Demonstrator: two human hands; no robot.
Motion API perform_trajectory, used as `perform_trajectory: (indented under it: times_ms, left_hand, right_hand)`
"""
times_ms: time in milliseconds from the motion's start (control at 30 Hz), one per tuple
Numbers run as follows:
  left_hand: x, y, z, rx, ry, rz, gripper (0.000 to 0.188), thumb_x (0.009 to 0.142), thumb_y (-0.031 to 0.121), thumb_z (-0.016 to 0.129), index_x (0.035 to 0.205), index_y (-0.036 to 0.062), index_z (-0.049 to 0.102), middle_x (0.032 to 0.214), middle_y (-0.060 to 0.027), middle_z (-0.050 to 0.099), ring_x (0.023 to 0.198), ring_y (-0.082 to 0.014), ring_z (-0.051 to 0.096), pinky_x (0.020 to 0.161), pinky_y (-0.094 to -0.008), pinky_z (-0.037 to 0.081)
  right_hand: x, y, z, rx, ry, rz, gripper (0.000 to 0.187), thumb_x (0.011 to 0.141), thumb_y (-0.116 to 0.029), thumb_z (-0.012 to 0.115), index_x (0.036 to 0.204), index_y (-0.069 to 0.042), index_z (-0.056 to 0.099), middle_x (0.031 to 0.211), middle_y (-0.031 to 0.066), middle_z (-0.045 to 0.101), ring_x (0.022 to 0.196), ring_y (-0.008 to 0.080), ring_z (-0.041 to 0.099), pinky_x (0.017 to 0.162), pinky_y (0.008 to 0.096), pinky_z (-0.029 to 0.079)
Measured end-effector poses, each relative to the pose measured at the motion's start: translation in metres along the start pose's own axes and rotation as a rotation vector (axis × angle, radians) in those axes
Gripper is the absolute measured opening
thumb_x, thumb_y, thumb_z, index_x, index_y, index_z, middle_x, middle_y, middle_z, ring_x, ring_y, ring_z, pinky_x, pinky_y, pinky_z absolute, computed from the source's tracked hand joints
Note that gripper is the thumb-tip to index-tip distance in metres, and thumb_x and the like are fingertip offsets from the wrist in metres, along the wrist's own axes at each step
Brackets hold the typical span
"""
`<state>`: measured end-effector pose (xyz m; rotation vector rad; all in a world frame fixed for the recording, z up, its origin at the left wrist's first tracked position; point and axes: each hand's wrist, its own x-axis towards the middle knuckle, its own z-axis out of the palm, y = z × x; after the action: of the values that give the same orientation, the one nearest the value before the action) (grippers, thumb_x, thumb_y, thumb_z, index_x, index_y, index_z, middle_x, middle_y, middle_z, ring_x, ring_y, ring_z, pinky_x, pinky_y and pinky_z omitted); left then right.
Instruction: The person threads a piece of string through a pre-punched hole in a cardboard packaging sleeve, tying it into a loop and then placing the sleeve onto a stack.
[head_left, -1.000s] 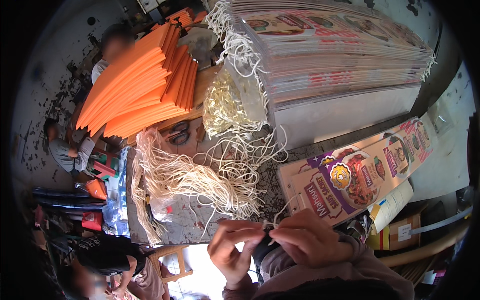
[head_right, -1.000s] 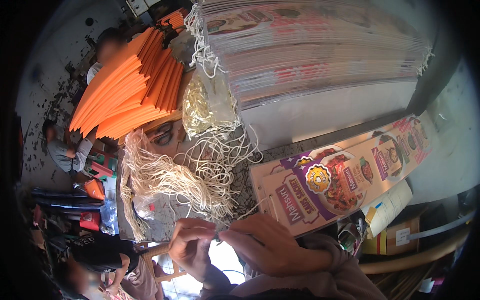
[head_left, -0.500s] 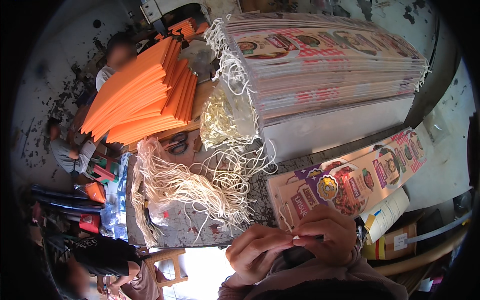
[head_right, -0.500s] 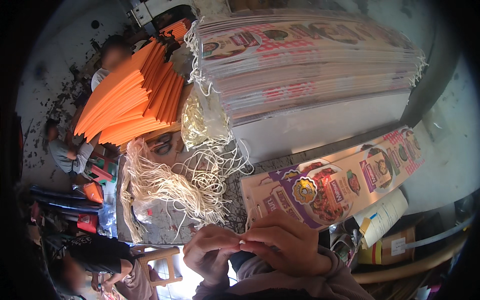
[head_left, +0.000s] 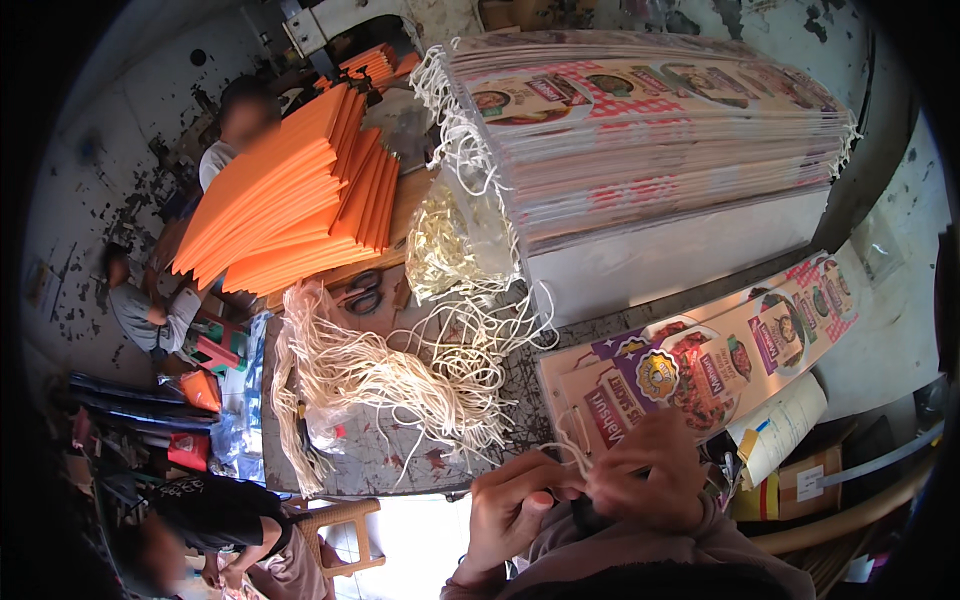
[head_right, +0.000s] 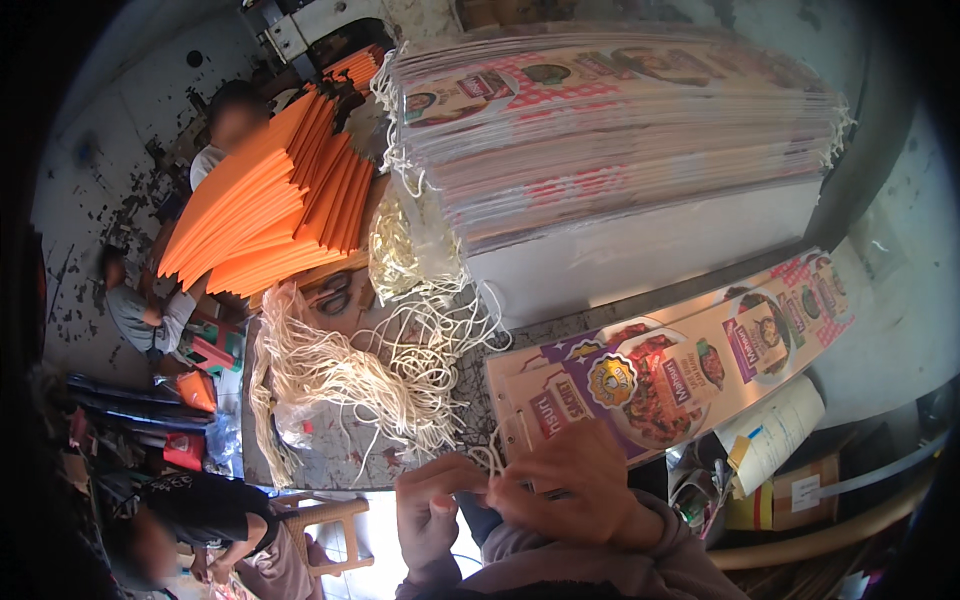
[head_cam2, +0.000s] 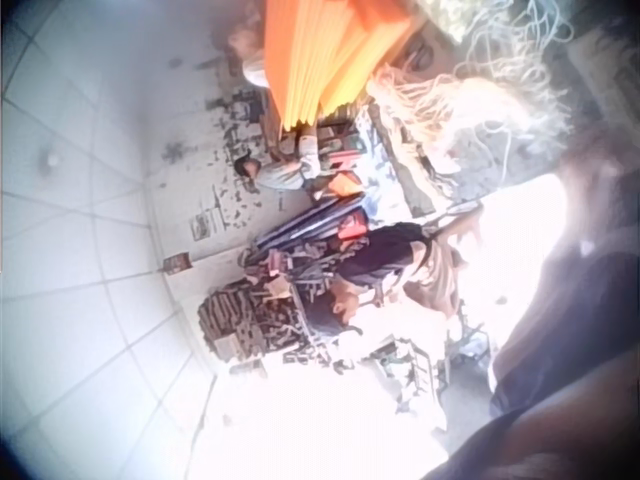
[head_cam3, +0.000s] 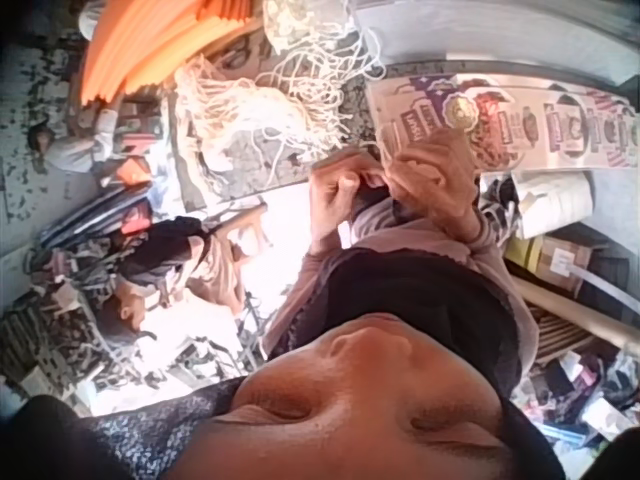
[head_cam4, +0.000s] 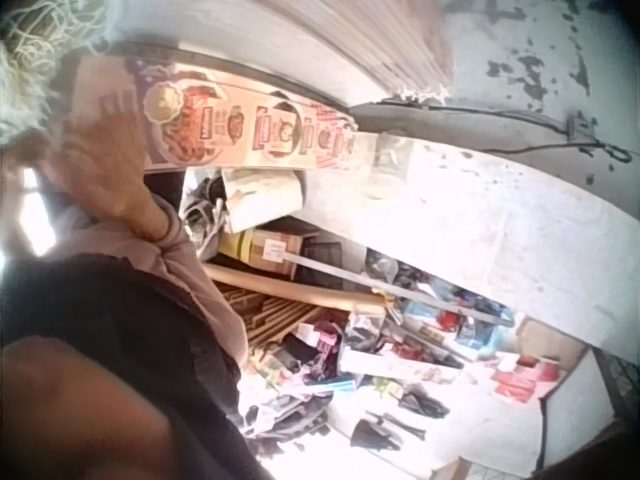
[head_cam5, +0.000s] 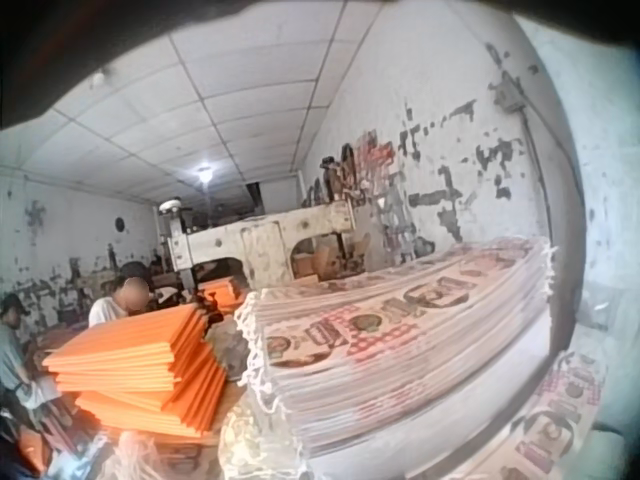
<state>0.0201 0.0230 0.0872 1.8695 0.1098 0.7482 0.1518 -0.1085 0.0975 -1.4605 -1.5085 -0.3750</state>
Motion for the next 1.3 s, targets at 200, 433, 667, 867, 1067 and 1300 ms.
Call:
perform_trajectory:
  times_ms: [200,433,667,867,1067,1300]
  left_hand:
    - [-0.01,-0.026,0.005,-0.624,0.0,-0.576,0.04,0.098,0.032,0.034,0.092,-0.0026,0.054,0.083,-0.0077,0.056,0.074,-0.0133,0.054,0.07,-0.0264,0.043]
    - [-0.006,-0.011,0.001,-0.186,-0.143,-0.451,0.024,0.09,0.013,0.045,0.098,-0.0081,0.052,0.075,-0.0154,0.059,0.067,-0.025,0.059,0.06,-0.0331,0.046]
    - [0.002,-0.005,0.003,0.509,-0.121,-0.322,0.016,0.082,0.004,0.057,0.096,-0.003,0.054,0.072,-0.0169,0.058,0.064,-0.0316,0.06,0.054,-0.0369,0.047]
    - [-0.004,-0.022,0.008,0.465,0.1,0.093,0.025,0.071,-0.003,0.065,0.093,0.0054,0.059,0.084,-0.0082,0.058,0.073,-0.0243,0.06,0.06,-0.0325,0.049]
    - [0.0,-0.027,0.005,0.418,0.052,0.147,0.031,0.066,-0.005,0.066,0.094,0.0081,0.063,0.091,-0.0059,0.057,0.081,-0.0222,0.06,0.064,-0.031,0.049]
    - [0.0,-0.023,0.007,0.182,0.12,-0.103,0.018,0.074,-0.005,0.064,0.089,0.0055,0.063,0.085,-0.0078,0.057,0.077,-0.0213,0.06,0.065,-0.0288,0.048]
  right_hand:
    - [-0.01,-0.002,0.027,0.073,-0.17,-0.055,0.025,0.063,-0.011,0.073,0.086,-0.019,0.065,0.114,0.0015,0.054,0.1,0.0189,0.051,0.083,0.0352,0.042]
    - [-0.008,0.014,0.041,0.517,-0.127,0.257,0.003,0.084,-0.005,0.053,0.084,-0.004,0.051,0.111,0.0142,0.056,0.099,0.0299,0.055,0.083,0.0387,0.044]
    - [-0.011,0.012,0.048,0.29,-0.095,0.35,0.004,0.086,-0.005,0.053,0.088,-0.002,0.053,0.096,0.0135,0.061,0.074,0.0233,0.059,0.064,0.0319,0.047]
    - [-0.013,0.01,0.039,0.703,-0.097,0.76,0.007,0.087,-0.006,0.054,0.092,-0.002,0.053,0.082,0.0084,0.059,0.068,0.0141,0.058,0.057,0.0251,0.044]
    - [-0.008,0.013,0.037,0.696,-0.026,0.693,0.011,0.083,-0.007,0.059,0.093,-0.004,0.056,0.083,0.0081,0.059,0.069,0.0191,0.058,0.058,0.0284,0.044]
    - [-0.006,0.018,0.037,0.281,-0.137,0.327,0.017,0.079,-0.007,0.063,0.095,-0.005,0.058,0.086,0.0082,0.059,0.075,0.0259,0.058,0.064,0.0341,0.044]
